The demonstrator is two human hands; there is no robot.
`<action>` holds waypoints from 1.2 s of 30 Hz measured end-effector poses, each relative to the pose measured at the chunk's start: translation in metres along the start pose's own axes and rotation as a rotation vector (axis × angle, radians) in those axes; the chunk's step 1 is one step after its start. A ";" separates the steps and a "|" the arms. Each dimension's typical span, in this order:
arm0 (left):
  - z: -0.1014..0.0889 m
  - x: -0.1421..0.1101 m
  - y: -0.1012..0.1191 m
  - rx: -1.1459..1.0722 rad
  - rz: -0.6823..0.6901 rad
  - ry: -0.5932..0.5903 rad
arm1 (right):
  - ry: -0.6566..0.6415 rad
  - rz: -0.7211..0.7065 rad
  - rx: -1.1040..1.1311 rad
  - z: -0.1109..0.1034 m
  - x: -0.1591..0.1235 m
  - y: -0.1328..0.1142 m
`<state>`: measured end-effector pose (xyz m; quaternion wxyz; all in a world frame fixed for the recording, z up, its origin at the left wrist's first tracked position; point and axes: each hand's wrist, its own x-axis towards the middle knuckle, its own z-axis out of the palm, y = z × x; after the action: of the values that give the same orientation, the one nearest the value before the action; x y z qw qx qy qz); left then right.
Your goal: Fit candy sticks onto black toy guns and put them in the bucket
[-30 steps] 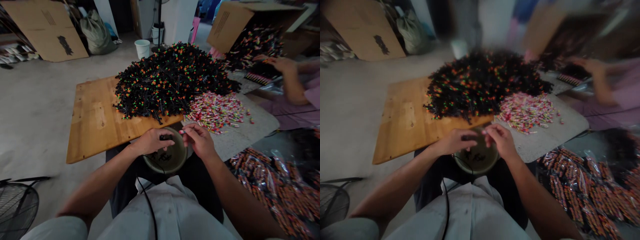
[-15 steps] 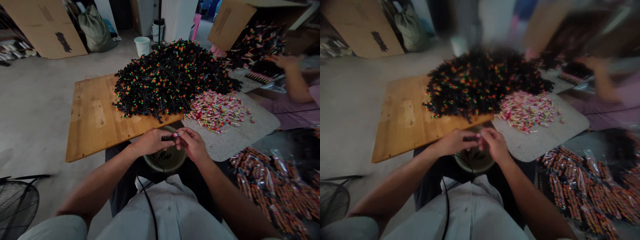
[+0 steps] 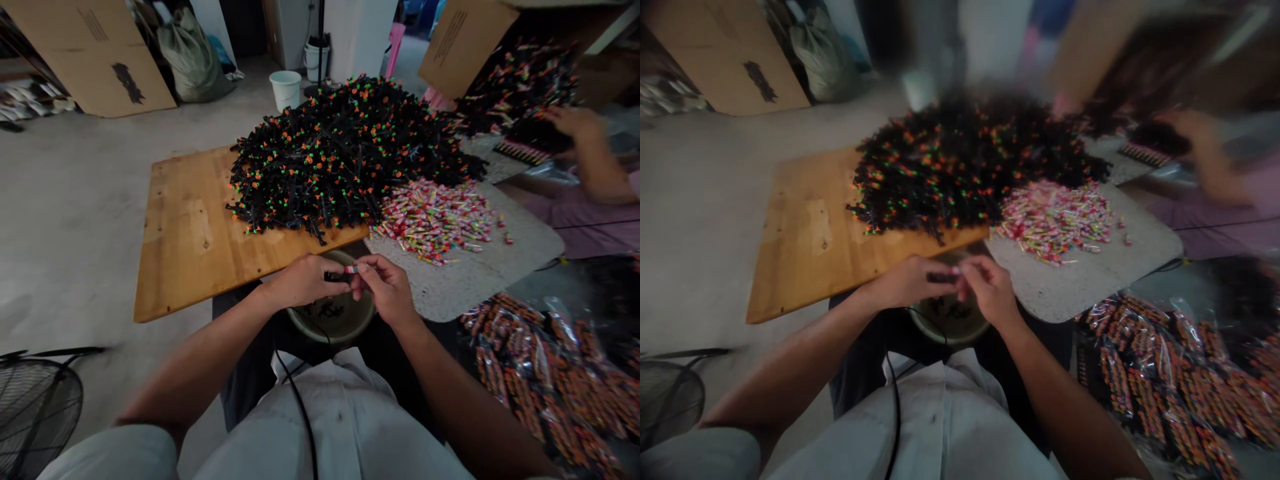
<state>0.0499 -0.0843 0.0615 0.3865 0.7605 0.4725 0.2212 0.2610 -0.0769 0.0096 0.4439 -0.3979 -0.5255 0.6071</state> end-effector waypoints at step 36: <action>-0.020 0.073 -0.127 1.041 0.040 0.141 | 0.288 0.285 -1.310 -0.048 0.136 0.045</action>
<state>-0.0005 0.0210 -0.0301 -0.0794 0.8441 0.5301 0.0153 0.2619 0.0648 -0.0440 0.0929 -0.7264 -0.6625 0.1578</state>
